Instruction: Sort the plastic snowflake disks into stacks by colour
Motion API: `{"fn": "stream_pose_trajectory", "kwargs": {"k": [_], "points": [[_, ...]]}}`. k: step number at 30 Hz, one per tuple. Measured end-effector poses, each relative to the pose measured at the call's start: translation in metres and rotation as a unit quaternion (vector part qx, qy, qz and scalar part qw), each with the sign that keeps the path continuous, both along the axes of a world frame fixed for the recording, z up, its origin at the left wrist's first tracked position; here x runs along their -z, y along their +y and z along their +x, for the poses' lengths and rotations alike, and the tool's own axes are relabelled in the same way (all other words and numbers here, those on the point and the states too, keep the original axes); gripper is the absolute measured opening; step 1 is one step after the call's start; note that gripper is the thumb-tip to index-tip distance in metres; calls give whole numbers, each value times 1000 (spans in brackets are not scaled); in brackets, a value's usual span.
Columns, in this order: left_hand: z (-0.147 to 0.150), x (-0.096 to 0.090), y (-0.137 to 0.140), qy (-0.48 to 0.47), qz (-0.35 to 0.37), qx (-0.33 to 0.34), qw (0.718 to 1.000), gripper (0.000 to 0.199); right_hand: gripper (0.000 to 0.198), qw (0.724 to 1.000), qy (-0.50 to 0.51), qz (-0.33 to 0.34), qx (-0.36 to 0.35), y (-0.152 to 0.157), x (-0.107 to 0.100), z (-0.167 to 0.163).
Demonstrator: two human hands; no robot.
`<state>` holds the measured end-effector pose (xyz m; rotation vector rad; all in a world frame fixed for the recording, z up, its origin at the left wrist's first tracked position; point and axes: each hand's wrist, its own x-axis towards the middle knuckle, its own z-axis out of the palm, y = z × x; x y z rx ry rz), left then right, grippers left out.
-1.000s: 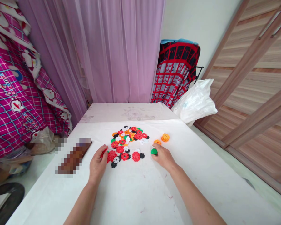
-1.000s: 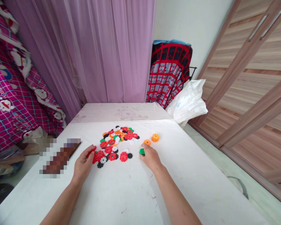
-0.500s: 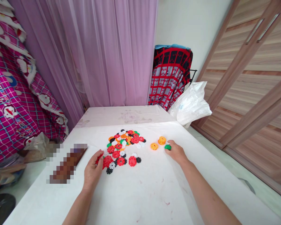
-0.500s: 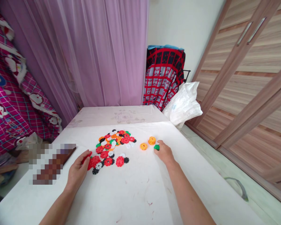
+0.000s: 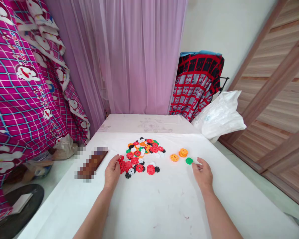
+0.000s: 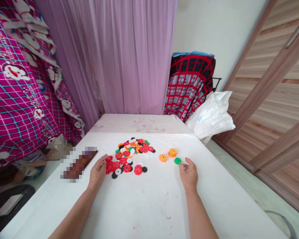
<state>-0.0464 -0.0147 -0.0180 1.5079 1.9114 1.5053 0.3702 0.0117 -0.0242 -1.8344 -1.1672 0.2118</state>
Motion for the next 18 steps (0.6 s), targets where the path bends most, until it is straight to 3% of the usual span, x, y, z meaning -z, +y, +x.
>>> {"fn": "stream_pose_trajectory", "kwargs": {"k": [3, 6, 8, 11, 13, 18], "points": [[0, -2, 1, 17, -7, 5, 1000, 34, 41, 1000, -10, 14, 11, -16, -3, -14], [8, -6, -4, 48, -17, 22, 998, 36, 35, 998, -49, 28, -39, -28, -7, -34], [19, -11, -11, 88, -34, 45, 995, 47, 32, 994, -73, 28, -80, -33, -8, -48], [42, -18, -26, 251, -141, 115, 951, 65, 29, 982, -129, 17, -139, -39, -10, -65], [57, -22, -34, 318, -167, 143, 922, 69, 29, 970, -174, 2, -172, -41, -11, -72], [81, -32, -38, 370, -187, 166, 895, 62, 28, 952, -236, -29, -192, -42, -16, -80]]}}
